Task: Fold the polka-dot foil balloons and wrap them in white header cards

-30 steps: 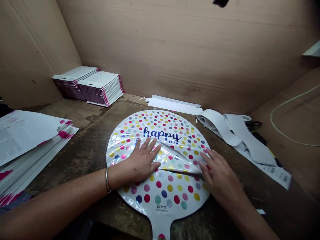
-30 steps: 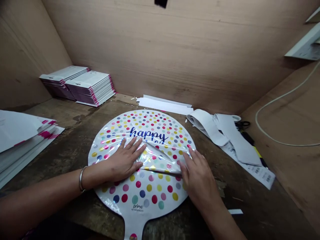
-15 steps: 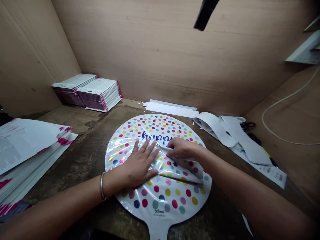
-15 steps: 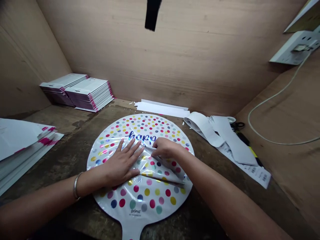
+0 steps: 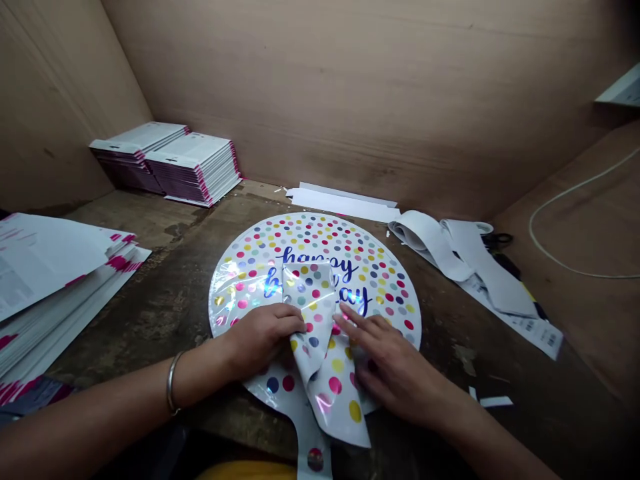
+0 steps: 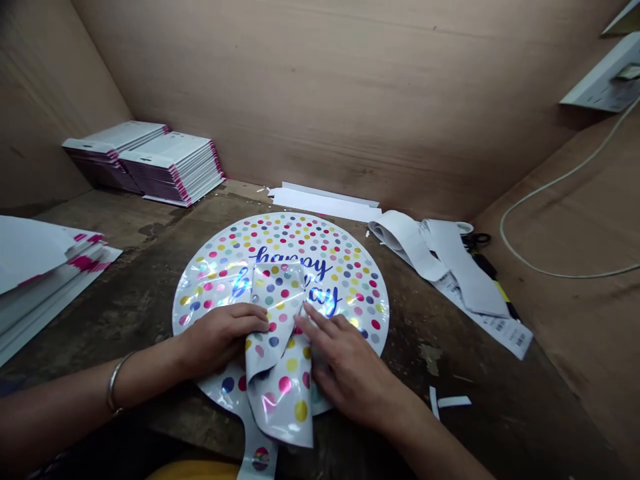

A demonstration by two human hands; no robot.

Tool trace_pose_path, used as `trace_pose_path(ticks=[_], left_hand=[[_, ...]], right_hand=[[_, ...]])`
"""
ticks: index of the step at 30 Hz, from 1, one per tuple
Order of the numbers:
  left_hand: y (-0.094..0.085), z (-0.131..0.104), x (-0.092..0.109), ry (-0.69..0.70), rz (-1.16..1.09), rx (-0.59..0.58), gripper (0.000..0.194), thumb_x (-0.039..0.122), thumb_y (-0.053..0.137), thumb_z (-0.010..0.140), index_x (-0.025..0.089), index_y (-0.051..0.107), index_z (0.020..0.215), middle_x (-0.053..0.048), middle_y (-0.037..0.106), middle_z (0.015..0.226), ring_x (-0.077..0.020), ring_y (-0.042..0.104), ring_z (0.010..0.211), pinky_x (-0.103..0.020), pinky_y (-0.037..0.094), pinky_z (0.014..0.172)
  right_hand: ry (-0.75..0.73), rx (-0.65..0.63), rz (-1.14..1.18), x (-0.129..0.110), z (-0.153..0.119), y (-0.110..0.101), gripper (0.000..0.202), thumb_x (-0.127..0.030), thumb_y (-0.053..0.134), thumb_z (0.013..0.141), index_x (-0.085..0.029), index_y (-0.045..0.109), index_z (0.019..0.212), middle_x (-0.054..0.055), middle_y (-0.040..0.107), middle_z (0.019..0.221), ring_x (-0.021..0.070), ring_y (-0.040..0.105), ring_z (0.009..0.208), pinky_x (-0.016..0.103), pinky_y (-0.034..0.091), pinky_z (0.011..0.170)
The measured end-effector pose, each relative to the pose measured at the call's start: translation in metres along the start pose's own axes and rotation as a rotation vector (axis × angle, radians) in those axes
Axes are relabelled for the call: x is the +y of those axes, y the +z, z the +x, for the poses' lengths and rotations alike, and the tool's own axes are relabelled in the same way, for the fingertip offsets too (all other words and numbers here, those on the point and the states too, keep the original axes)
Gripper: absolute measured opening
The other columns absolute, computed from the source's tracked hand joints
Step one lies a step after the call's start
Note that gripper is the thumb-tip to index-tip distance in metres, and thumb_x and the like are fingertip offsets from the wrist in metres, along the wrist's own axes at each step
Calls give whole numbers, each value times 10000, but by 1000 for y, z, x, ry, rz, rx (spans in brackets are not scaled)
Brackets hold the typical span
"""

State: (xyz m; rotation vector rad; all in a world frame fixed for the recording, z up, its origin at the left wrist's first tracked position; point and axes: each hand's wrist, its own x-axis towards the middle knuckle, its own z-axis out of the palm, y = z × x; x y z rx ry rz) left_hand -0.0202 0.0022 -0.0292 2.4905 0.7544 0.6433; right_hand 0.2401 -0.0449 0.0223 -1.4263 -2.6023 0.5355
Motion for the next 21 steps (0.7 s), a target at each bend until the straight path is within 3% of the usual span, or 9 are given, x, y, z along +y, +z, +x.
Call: trace_pose_path(ticks=[3, 6, 9, 12, 15, 18, 21], left_hand=[[-5, -3, 2, 34, -28, -49, 266, 92, 448, 854, 185, 618, 1036, -74, 609, 1110, -174, 564, 1047, -278, 463, 899], [-7, -7, 6, 57, 28, -62, 243, 108, 472, 855, 186, 623, 1028, -79, 607, 1107, -198, 519, 1097, -316, 438, 937], [-7, -13, 12, 33, 154, -44, 223, 143, 484, 872, 204, 630, 1030, -58, 651, 1039, -229, 514, 1048, -383, 419, 911], [-6, -17, 20, -96, 179, -12, 204, 153, 513, 852, 229, 636, 997, -22, 675, 994, -227, 527, 943, -396, 400, 842], [-5, -17, 29, -267, 118, 8, 171, 145, 533, 819, 247, 631, 916, 7, 670, 892, -210, 522, 877, -377, 376, 806], [-4, -12, 33, -431, 94, 28, 141, 203, 478, 864, 219, 594, 786, -8, 619, 771, -207, 521, 817, -349, 372, 740], [-1, -7, 33, -559, 126, 84, 155, 266, 449, 879, 192, 523, 764, -36, 579, 767, -221, 525, 786, -345, 368, 700]], right_hand=[[-54, -32, -81, -6, -3, 15, 674, -122, 502, 762, -319, 369, 1392, -15, 338, 1474, 251, 459, 1177, 446, 382, 983], [-53, 39, -89, -7, 2, 31, 521, -129, 461, 825, -310, 495, 1313, -35, 481, 1378, 234, 514, 1018, 431, 427, 915], [-43, 110, -29, -5, 2, 38, 494, -93, 448, 831, -285, 539, 1277, -16, 538, 1328, 225, 515, 962, 425, 441, 887], [-11, 171, 116, -5, 0, 38, 449, -77, 476, 801, -273, 619, 1180, 12, 600, 1260, 218, 525, 967, 399, 450, 869], [120, 228, 307, -7, 2, 35, 258, -144, 503, 811, -247, 701, 938, 37, 692, 1011, 203, 575, 910, 341, 474, 794], [307, 240, 421, -10, 9, 32, 190, -253, 467, 857, -234, 655, 882, 12, 685, 808, 183, 613, 761, 298, 473, 671], [479, 262, 357, -15, 19, 30, 162, -323, 448, 867, -223, 575, 859, -3, 660, 725, 178, 611, 668, 271, 430, 573]])
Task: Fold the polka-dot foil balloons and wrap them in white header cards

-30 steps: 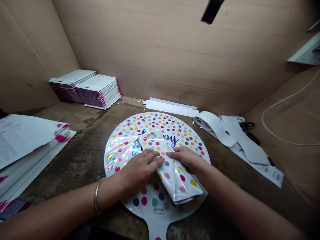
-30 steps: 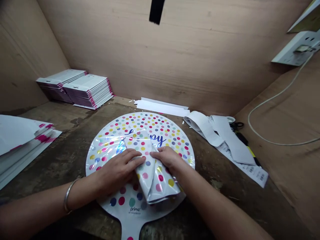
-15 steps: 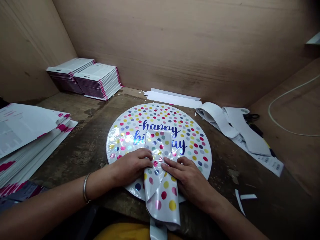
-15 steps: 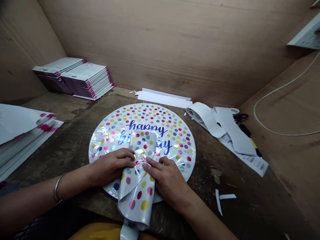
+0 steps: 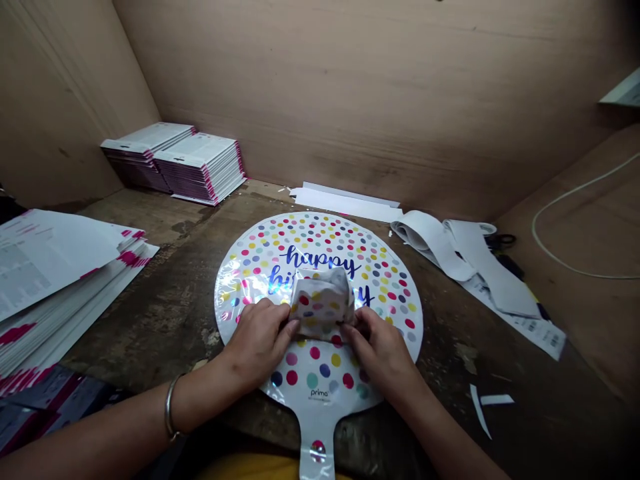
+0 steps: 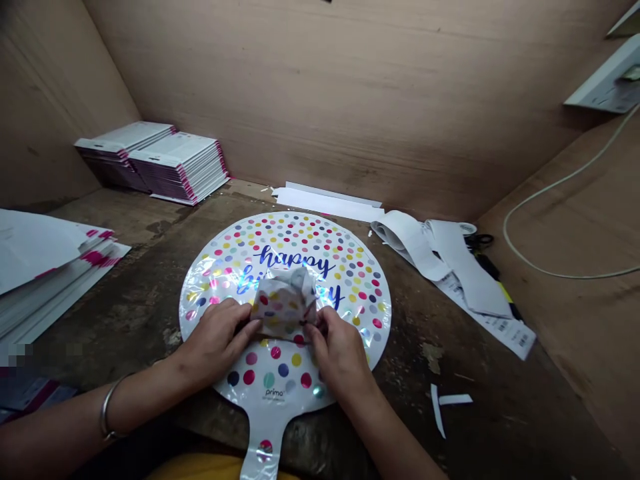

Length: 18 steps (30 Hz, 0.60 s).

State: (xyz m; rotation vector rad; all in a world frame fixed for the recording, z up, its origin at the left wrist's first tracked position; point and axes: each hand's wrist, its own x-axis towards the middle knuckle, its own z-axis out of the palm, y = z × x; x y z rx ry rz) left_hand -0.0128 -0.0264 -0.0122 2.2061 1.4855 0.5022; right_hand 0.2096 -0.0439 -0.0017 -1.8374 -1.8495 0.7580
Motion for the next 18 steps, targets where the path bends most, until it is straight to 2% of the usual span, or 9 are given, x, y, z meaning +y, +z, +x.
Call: trace_pose_path(ticks=[2, 6, 9, 12, 15, 18], left_hand=[[3, 3, 0, -46, -28, 36, 84, 271, 464, 865, 190, 487, 864, -32, 576, 767, -225, 538, 779, -348, 370, 711], [5, 9, 0, -72, -95, 50, 219, 257, 461, 862, 186, 396, 1059, -5, 577, 720, -228, 565, 771, -336, 382, 718], [4, 12, -1, -79, -62, 34, 169, 245, 438, 872, 194, 405, 1031, -7, 580, 716, -226, 567, 742, -324, 385, 687], [2, 12, -1, -59, 3, 15, 94, 239, 421, 886, 208, 466, 961, -23, 596, 768, -217, 569, 741, -328, 390, 694], [-2, 12, -2, -18, 49, -45, 153, 242, 392, 907, 235, 542, 935, -24, 611, 790, -209, 578, 751, -327, 408, 692], [-6, 13, -2, 24, 181, -49, 208, 257, 416, 907, 266, 597, 1010, -50, 635, 864, -244, 589, 845, -366, 434, 721]], right_hand=[[63, 50, -113, -6, 5, 3, 149, -339, 447, 865, -220, 534, 841, -3, 640, 676, 178, 600, 629, 260, 391, 532], [102, 97, -331, -16, 12, 7, 120, -307, 454, 855, -215, 530, 874, 13, 633, 666, 183, 588, 601, 258, 356, 512], [64, 70, -395, -19, 13, 7, 147, -283, 461, 851, -233, 587, 908, 17, 655, 691, 187, 605, 626, 260, 375, 536], [21, 56, -398, -18, 13, 7, 250, -287, 443, 867, -294, 635, 1027, 16, 694, 746, 198, 634, 675, 278, 415, 587], [-12, 42, -408, -17, 12, 8, 319, -310, 405, 894, -323, 640, 1109, 29, 723, 862, 218, 657, 757, 315, 454, 653], [-84, 2, -394, -17, 10, 7, 358, -382, 432, 888, -270, 620, 1171, 62, 706, 1017, 240, 650, 892, 353, 474, 752]])
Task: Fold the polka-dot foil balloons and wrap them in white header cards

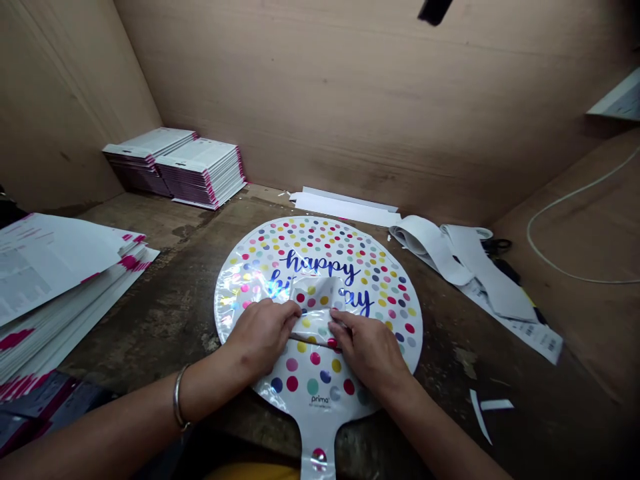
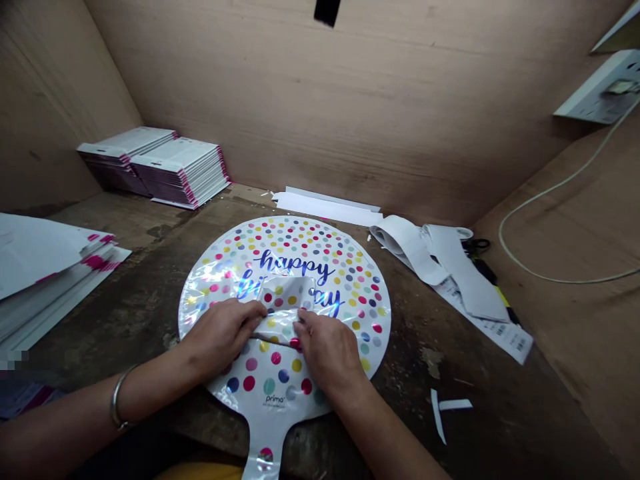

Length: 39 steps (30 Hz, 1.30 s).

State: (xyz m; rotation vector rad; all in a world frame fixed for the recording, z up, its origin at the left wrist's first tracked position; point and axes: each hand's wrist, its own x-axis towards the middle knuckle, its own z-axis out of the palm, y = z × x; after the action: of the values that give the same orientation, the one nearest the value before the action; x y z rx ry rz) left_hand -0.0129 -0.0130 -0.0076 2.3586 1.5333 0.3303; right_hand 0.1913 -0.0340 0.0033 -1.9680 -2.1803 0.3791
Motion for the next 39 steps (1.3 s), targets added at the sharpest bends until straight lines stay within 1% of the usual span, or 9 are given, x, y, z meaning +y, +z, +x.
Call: trace_pose_path(ticks=[4, 7, 12, 16, 21, 24, 29, 35, 39], left_hand=[[0, 3, -4, 275, 226, 124, 308, 206, 488, 872, 234, 570, 1167, -110, 499, 1319, -328, 384, 1257, -521, 276, 1008], [3, 6, -9, 509, 152, -6, 353, 208, 398, 925, 219, 492, 1265, -67, 484, 1362, -244, 368, 1300, -464, 188, 1095], [3, 7, -10, 502, 34, -75, 609, 506, 526, 822, 163, 433, 1317, -119, 479, 1354, -302, 415, 1256, -466, 241, 1081], [4, 9, -3, 484, -24, -38, 610, 463, 583, 773, 152, 454, 1281, -128, 543, 1256, -298, 463, 1198, -459, 289, 1051], [-9, 18, 7, 324, -243, -33, 325, 167, 504, 787, 193, 598, 1096, -83, 658, 1048, -259, 587, 1005, -484, 335, 999], [-23, 12, 13, 13, -862, -49, 237, 241, 453, 847, 182, 633, 989, -71, 685, 946, -233, 632, 898, -429, 458, 882], [-17, -9, 24, -385, -1781, -253, 333, 386, 619, 796, 101, 610, 967, -117, 692, 841, -212, 667, 702, -377, 545, 688], [-1, -21, 33, -378, -1876, -234, 338, 379, 640, 795, 94, 623, 975, -125, 696, 853, -197, 668, 671, -320, 546, 626], [-5, -18, 29, -391, -1802, -149, 369, 437, 654, 761, 122, 619, 950, -80, 692, 787, -221, 668, 688, -349, 536, 656]], right_hand=[[-96, -41, -26, 1, -3, -5, 445, -456, 528, 815, -252, 592, 1204, 84, 667, 1020, 253, 627, 900, 384, 483, 769], [-151, -69, -104, 5, -3, -12, 488, -391, 586, 748, -267, 580, 1220, 114, 604, 1138, 283, 590, 983, 418, 479, 802], [-335, -111, -187, 11, 0, -11, 710, -241, 622, 649, -171, 466, 1338, 111, 186, 1529, 347, 134, 1388, 485, 236, 1093], [-345, -94, -195, 11, 5, 5, 587, -70, 443, 756, -130, 462, 1340, 106, 388, 1440, 283, 242, 1371, 507, 198, 1114], [-247, 75, 245, 17, 4, -7, 438, -94, 450, 797, -162, 593, 1205, 115, 613, 1227, 257, 486, 1222, 480, 306, 1073], [-19, 183, 833, 28, -3, -23, 465, -312, 599, 790, -231, 546, 1244, 95, 577, 1276, 252, 515, 1187, 434, 401, 1001], [192, -264, 1522, 28, -17, -16, 750, -645, 675, 589, -210, 584, 1194, 173, 637, 1160, 342, 582, 1076, 465, 499, 811], [348, -333, 1696, -7, -21, -11, 660, -466, 697, 646, -229, 528, 1239, 124, 690, 1075, 325, 631, 1010, 512, 473, 849], [426, -189, 1733, -26, -19, -9, 748, -367, 764, 629, -229, 470, 1303, 93, 705, 1048, 304, 660, 949, 475, 514, 830]])
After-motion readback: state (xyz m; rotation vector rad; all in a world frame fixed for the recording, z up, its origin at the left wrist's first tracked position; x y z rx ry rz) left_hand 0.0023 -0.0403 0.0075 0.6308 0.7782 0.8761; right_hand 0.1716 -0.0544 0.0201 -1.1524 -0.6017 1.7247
